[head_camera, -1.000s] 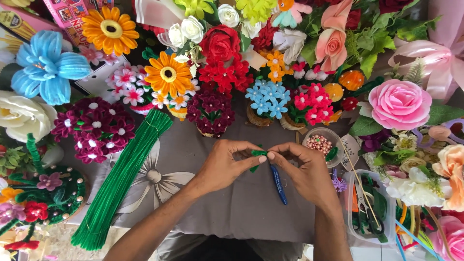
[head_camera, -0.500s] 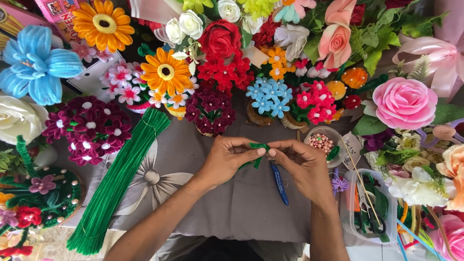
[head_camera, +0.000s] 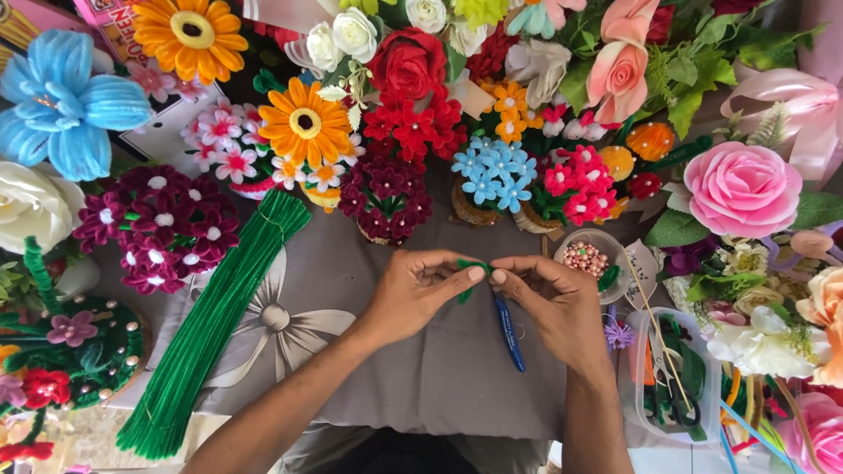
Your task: Creating decorative leaf shapes by twisting and cutting green pipe cleaners using pliers on a table filled with artificial flowers.
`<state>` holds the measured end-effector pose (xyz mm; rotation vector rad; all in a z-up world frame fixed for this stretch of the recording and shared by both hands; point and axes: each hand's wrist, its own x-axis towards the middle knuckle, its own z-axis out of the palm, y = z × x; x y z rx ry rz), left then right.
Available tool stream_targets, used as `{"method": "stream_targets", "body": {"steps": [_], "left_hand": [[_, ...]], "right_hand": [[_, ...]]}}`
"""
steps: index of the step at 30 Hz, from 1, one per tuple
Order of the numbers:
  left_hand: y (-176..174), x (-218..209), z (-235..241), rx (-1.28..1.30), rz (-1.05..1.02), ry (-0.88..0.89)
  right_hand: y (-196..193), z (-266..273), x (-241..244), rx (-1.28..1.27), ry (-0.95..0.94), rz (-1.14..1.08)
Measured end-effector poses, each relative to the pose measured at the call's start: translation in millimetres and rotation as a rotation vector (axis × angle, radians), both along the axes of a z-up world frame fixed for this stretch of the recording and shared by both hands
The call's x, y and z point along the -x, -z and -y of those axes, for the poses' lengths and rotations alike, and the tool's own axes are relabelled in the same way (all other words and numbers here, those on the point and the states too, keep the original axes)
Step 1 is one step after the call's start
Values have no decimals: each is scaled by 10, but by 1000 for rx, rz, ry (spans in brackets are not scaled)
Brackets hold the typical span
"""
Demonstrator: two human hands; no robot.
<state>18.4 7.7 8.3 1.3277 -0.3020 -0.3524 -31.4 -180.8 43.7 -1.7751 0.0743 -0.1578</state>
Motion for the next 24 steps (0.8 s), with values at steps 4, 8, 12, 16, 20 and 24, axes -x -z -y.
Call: {"method": "stream_targets", "body": {"steps": [4, 8, 12, 16, 20, 24], "left_hand": [[-10, -10, 21, 14, 7, -20], [135, -30, 30, 72, -52, -19], [13, -27, -3, 75, -110, 41], [-131, 0, 18, 119, -170, 84], [-38, -6, 48, 183, -278, 53], [49, 6, 60, 25, 98, -109]], "right_hand": [[10, 15, -9, 4, -5, -7], [40, 3, -44, 10, -10, 9], [91, 36, -19, -33, -5, 24], [201, 99, -67, -52, 6, 50], [225, 44, -58, -94, -9, 52], [8, -82, -48, 101, 39, 133]]}}
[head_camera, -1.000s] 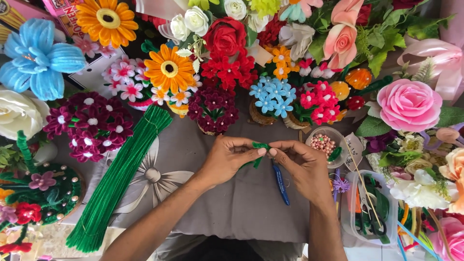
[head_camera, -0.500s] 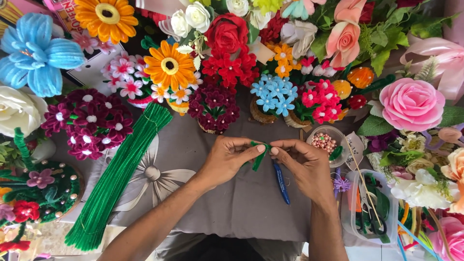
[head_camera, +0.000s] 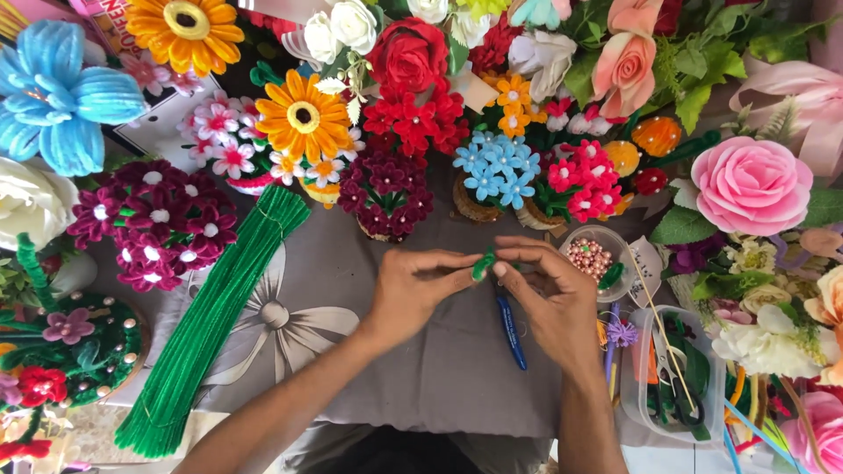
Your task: Creating decorative leaf shapes by twisting and cutting green pipe cleaners using pliers on a table filled with artificial flowers.
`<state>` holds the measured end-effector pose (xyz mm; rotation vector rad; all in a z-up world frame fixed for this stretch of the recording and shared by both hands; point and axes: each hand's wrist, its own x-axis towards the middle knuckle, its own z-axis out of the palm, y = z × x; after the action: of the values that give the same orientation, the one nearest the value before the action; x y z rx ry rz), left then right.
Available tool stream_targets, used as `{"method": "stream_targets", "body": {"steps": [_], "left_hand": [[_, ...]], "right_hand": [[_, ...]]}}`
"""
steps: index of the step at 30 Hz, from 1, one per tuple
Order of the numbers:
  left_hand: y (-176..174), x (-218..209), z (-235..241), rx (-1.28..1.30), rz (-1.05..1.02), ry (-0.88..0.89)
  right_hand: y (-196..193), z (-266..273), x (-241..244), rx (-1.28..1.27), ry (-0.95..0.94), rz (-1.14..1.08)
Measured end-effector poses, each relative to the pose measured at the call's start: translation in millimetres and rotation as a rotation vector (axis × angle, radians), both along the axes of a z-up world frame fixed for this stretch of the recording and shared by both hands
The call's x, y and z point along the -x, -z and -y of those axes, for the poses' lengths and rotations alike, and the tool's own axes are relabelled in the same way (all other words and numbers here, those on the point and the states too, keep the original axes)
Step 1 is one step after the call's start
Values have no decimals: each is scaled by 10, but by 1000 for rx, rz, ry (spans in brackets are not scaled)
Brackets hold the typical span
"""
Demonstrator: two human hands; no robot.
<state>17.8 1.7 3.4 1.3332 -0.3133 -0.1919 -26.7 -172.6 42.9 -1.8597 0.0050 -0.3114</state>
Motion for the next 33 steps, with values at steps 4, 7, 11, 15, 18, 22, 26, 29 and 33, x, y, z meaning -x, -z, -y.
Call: {"method": "stream_targets", "body": {"steps": [4, 7, 11, 15, 18, 22, 26, 29, 33], "left_hand": [[-3, 107, 53, -154, 412, -183], [32, 188, 132, -172, 546, -275], [51, 181, 124, -153, 528, -249], [-4, 207, 119, -78, 152, -117], [114, 148, 157, 94, -148, -3], [90, 142, 148, 94, -215, 101], [131, 117, 170, 93, -221, 65], [89, 126, 137, 117, -279, 54], [-17, 99, 123, 122, -343, 70]], "right_hand": [[89, 95, 133, 4, 47, -62], [123, 72, 217, -80, -14, -141], [142, 86, 223, -116, 2, -144], [139, 167, 214, -88, 27, -157], [52, 173, 201, -53, 22, -168], [46, 172, 203, -14, -12, -176], [25, 132, 187, -60, -46, -147], [-15, 141, 177, -49, -68, -146], [-8, 172, 159, -24, -107, -138]]}}
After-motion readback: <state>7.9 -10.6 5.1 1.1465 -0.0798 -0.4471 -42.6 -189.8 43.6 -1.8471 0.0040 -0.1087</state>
